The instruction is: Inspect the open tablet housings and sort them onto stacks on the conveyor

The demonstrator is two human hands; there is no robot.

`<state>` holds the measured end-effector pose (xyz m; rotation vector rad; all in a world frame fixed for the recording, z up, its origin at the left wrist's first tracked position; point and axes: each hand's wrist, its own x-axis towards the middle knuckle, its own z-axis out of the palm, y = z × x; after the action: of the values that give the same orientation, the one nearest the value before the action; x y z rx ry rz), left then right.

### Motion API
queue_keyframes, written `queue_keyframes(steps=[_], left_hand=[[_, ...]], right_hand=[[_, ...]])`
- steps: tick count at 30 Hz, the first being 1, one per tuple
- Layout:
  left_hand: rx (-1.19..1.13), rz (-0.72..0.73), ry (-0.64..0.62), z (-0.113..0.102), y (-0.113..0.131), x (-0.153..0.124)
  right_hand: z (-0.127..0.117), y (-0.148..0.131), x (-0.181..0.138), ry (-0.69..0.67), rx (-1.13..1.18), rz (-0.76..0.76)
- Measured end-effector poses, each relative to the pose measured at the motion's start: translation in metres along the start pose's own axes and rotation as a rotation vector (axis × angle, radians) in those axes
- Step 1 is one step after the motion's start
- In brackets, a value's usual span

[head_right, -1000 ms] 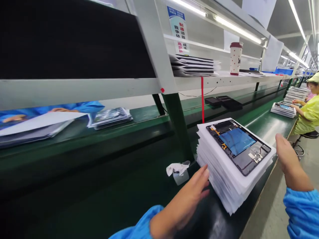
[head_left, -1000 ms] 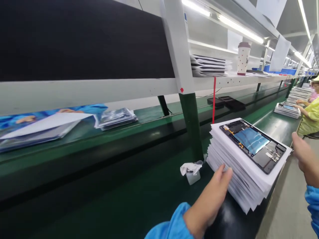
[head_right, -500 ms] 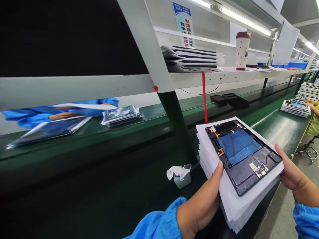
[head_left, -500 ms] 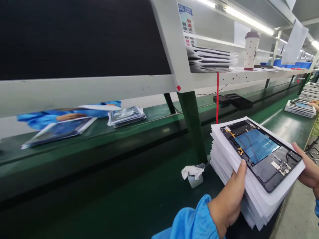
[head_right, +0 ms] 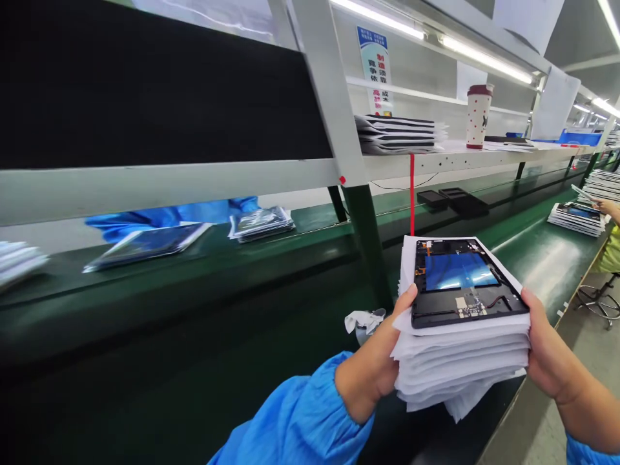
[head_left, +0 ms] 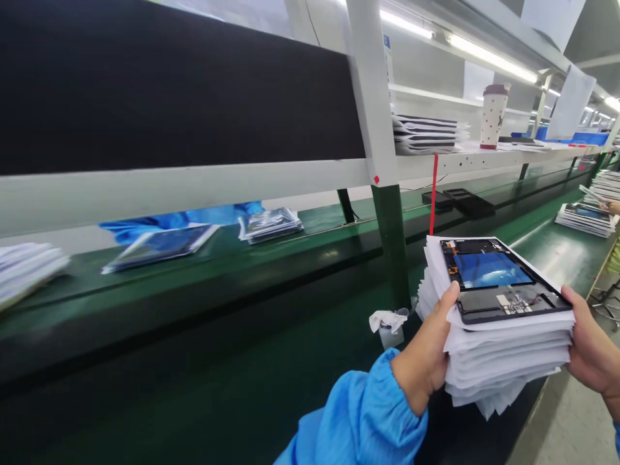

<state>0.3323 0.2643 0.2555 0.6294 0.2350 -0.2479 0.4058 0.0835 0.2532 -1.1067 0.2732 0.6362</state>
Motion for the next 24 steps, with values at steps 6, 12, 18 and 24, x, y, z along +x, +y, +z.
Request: queue_keyframes(steps=[6,12,18,24], left_hand=[[0.013,-0.050,-0.083,-0.008,-0.008,-0.008],[-0.034,-0.080,-0.031,-0.002,-0.011,-0.012],[-0.033,-0.024,-0.019,-0.002,-0.017,-0.013],[-0.015,0.083,-0.054,0.002,-0.019,-0.032]], right_hand=[[-0.016,0.016,-0.012,-0.014,-0.118,-0.132],[-0.026,0.020,-0.017,-0.070,-0.168,-0.125],[-0.016,0.035,-0.020,-0.152,0.029,-0.093],[-0.008,0.041,-0.037,-0.091,0.049,-0.218]])
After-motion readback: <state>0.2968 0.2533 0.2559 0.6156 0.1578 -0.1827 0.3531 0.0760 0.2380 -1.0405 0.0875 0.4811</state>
